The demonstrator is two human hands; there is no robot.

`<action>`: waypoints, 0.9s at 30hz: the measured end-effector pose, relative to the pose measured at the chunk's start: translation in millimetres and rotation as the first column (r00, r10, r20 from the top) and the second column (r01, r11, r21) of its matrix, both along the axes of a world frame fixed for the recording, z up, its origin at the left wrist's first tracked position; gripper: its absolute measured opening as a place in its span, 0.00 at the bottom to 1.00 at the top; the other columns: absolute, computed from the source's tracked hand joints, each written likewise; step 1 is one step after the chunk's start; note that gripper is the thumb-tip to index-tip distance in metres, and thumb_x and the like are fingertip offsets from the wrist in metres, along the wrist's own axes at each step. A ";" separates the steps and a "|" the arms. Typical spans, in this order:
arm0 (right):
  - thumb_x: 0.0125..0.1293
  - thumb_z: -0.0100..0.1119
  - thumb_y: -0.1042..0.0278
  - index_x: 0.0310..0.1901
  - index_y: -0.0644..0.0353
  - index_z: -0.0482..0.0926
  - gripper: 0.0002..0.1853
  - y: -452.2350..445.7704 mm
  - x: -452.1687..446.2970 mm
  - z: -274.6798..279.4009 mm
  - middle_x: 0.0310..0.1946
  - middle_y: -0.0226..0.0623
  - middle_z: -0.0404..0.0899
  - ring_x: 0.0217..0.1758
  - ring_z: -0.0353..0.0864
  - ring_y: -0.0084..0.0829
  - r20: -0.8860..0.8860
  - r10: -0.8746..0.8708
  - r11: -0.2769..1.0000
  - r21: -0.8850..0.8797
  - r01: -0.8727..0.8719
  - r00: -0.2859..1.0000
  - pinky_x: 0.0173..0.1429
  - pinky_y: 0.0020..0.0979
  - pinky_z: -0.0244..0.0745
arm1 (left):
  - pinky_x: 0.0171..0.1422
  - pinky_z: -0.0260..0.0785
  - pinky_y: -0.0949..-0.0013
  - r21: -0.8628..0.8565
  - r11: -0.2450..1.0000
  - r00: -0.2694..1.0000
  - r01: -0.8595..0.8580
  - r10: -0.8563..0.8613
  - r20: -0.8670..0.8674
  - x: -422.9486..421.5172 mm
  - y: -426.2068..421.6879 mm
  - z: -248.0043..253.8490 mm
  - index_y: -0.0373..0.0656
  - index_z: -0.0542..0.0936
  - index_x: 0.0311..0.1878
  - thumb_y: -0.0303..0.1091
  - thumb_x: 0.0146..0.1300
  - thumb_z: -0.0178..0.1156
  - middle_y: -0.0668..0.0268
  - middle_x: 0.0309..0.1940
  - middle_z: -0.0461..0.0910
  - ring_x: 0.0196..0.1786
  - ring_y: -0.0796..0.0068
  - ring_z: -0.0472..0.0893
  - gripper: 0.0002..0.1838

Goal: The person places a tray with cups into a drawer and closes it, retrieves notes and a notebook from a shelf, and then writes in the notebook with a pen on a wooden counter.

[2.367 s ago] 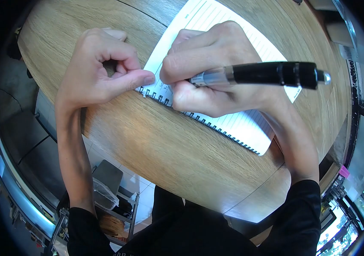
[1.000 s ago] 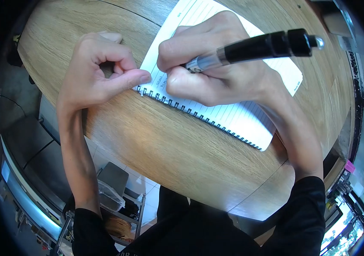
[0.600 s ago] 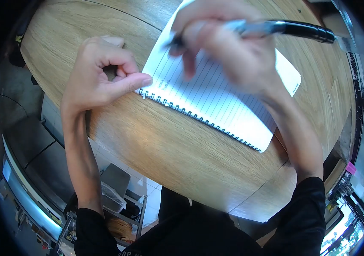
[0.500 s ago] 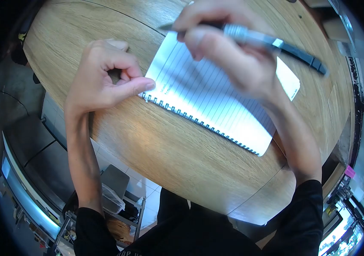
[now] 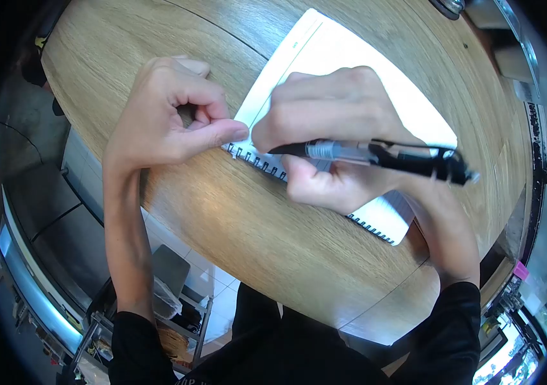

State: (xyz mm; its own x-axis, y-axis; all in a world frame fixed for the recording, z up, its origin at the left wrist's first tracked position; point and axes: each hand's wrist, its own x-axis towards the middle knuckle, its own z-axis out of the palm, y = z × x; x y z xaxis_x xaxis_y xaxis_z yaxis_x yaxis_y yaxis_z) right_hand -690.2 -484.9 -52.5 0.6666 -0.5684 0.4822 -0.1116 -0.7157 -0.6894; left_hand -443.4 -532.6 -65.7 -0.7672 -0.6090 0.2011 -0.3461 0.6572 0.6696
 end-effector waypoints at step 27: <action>0.48 0.55 0.75 0.29 0.64 0.82 0.07 0.7 -4.1 0.1 0.18 0.34 0.76 0.18 0.72 0.27 0.025 -0.085 0.994 0.073 0.082 0.996 0.29 0.29 0.72 | 0.28 0.56 0.71 -0.046 0.999 0.999 -0.016 0.018 0.045 -1.7 2.7 3.9 0.47 0.78 0.17 0.37 0.45 0.79 0.77 0.09 0.64 0.19 0.80 0.67 0.16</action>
